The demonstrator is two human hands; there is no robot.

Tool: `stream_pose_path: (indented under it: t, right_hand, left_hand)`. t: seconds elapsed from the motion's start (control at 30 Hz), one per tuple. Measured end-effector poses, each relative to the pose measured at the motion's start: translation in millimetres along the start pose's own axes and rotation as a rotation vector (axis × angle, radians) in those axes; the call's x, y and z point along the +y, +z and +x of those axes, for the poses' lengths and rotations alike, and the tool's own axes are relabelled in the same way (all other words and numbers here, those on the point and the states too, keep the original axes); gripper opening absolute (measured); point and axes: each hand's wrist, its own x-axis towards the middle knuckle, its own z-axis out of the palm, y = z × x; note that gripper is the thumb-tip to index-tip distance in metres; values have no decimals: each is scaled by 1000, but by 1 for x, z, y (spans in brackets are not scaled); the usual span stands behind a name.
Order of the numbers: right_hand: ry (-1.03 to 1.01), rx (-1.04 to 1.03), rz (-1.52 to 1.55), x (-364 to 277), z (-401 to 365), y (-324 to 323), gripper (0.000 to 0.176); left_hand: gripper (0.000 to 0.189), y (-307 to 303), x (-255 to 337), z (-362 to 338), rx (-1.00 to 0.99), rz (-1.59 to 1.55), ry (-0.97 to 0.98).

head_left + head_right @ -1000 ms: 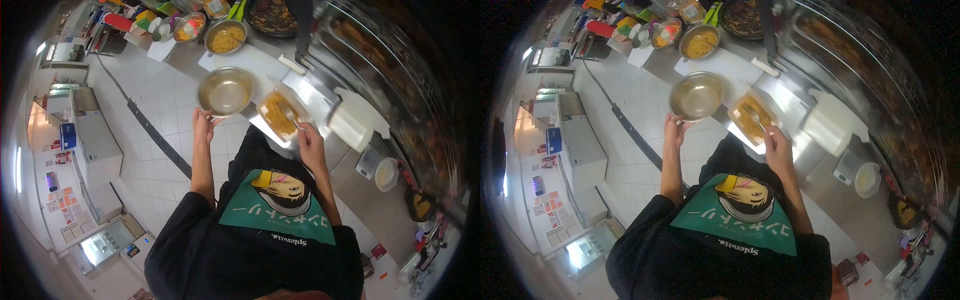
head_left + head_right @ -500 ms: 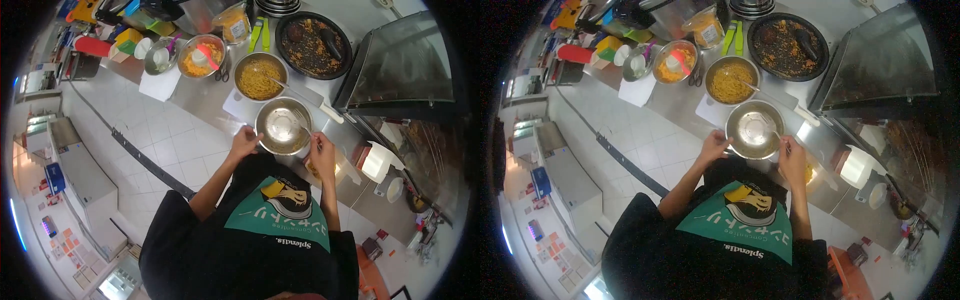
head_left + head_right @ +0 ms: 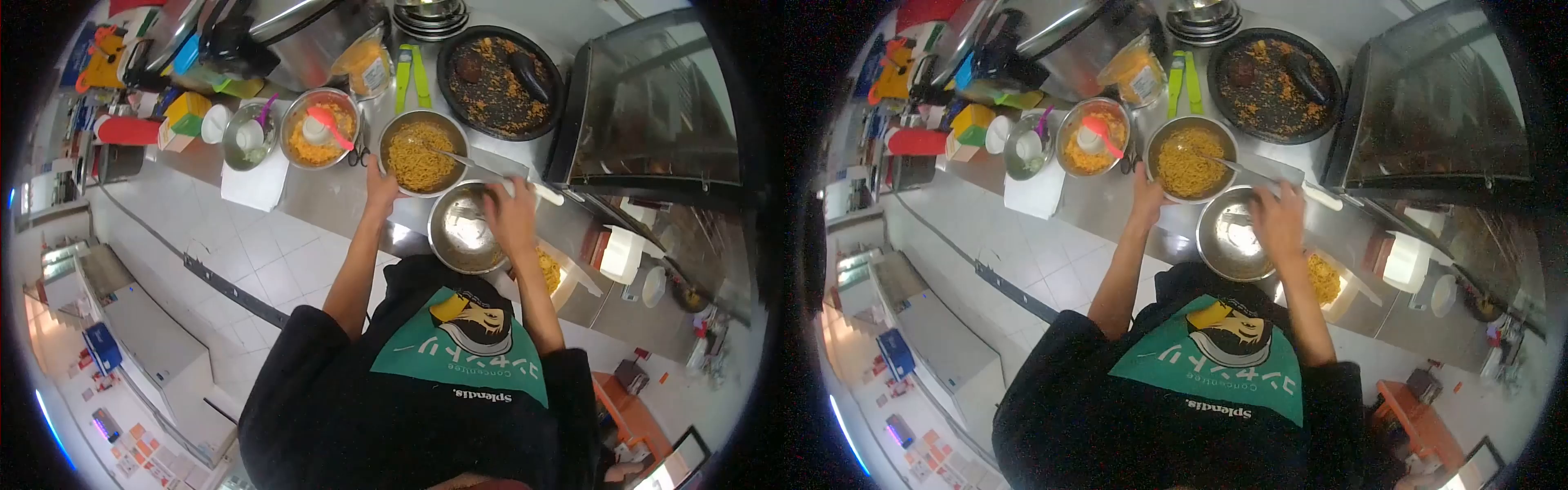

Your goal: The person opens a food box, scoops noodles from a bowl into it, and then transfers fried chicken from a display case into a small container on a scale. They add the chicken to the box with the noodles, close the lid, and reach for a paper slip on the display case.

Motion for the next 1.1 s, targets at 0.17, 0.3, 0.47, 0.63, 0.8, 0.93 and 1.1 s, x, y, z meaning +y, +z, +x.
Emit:
stream_pose_path:
  t: [0.17,0.3,0.47,0.63,0.8,0.93,1.1]
  right_hand:
    - [-100,2,48,-16,67,45,28]
    - [-203,-12,-177,-29,69,18,19]
    - [-103,7,-113,-34,24,-72,18]
    - [151,-37,-158,9,-61,-166,18]
    - [419,116,-51,71,-166,-246,12]
    - [559,96,152,144,-244,-287,10]
    - [491,47,47,287,-306,-309,11]
  left_hand:
    - [50,-12,35,-23,-110,-91,-11]
    - [53,-11,72,-59,-87,-18,48]
    - [43,38,122,-131,-168,115,128]
    - [35,107,112,-194,-359,111,49]
    - [26,188,88,-274,-575,142,-4]
    - [22,267,40,-347,-620,104,-131]
    - [27,375,-48,-423,-545,98,-270]
